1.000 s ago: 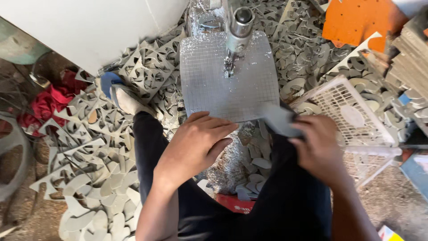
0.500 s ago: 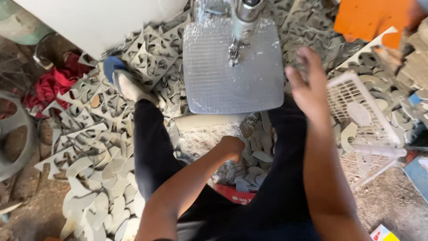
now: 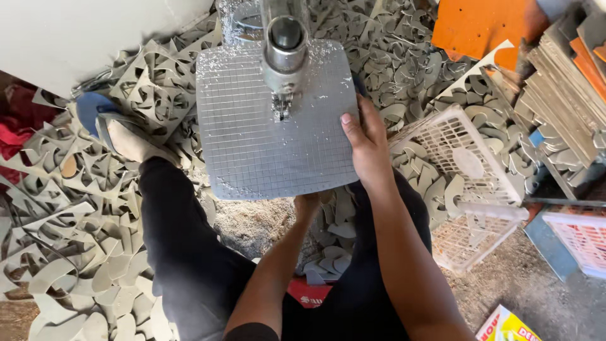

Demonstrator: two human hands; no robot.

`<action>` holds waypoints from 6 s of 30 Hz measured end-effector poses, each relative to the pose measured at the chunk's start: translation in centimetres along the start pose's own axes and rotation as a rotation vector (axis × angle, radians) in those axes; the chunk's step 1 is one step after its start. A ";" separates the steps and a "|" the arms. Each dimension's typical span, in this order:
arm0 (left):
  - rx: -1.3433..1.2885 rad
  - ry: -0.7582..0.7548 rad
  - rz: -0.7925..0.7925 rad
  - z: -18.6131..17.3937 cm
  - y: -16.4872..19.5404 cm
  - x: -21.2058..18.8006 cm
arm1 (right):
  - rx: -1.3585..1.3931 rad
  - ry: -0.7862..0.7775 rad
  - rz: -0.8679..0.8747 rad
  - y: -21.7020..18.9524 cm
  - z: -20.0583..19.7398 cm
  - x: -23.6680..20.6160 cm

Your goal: The person repeatedly places gray rubber pieces under a vertical cutting tool and presses down to cut them. After each cut, the person removes the piece, briefly inspects it, and repeats the process with new pieces. The workspace is cluttered with cut rubber offcuts.

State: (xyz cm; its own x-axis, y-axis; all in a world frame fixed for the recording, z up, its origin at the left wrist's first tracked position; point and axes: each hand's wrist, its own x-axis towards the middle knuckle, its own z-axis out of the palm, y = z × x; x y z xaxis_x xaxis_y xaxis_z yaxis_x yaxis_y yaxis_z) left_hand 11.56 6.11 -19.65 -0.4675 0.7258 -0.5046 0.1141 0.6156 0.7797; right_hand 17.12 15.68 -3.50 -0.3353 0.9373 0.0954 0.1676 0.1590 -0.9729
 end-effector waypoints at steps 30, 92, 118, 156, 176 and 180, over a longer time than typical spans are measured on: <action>1.058 -0.341 0.733 -11.2 7.6 -7.9 | -0.007 -0.004 -0.057 2.1 -0.6 0.2; 0.301 0.318 0.968 -19.0 10.6 -5.8 | -0.678 -0.183 -0.602 -1.3 -2.7 -3.7; 0.246 0.045 1.030 -22.6 11.6 -4.4 | -0.784 -0.066 -0.566 -2.0 0.8 -6.7; 0.254 0.152 1.057 -21.9 10.2 -4.8 | -0.762 -0.133 -0.585 -2.6 -0.1 -6.9; 0.204 0.189 0.991 -21.3 10.5 -5.2 | -0.740 -0.077 -0.563 -1.5 0.5 -7.0; 0.193 0.190 0.996 -21.2 10.4 -5.0 | -0.745 -0.060 -0.578 -1.3 0.6 -7.0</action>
State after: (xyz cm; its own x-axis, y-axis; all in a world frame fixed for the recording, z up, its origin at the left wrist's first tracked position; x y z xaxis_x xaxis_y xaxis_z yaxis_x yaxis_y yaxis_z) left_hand -3.49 2.40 -1.18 -0.2127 0.8834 0.4175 0.6561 -0.1875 0.7310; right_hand 18.72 8.72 -2.99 -0.5951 0.6368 0.4902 0.5030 0.7709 -0.3908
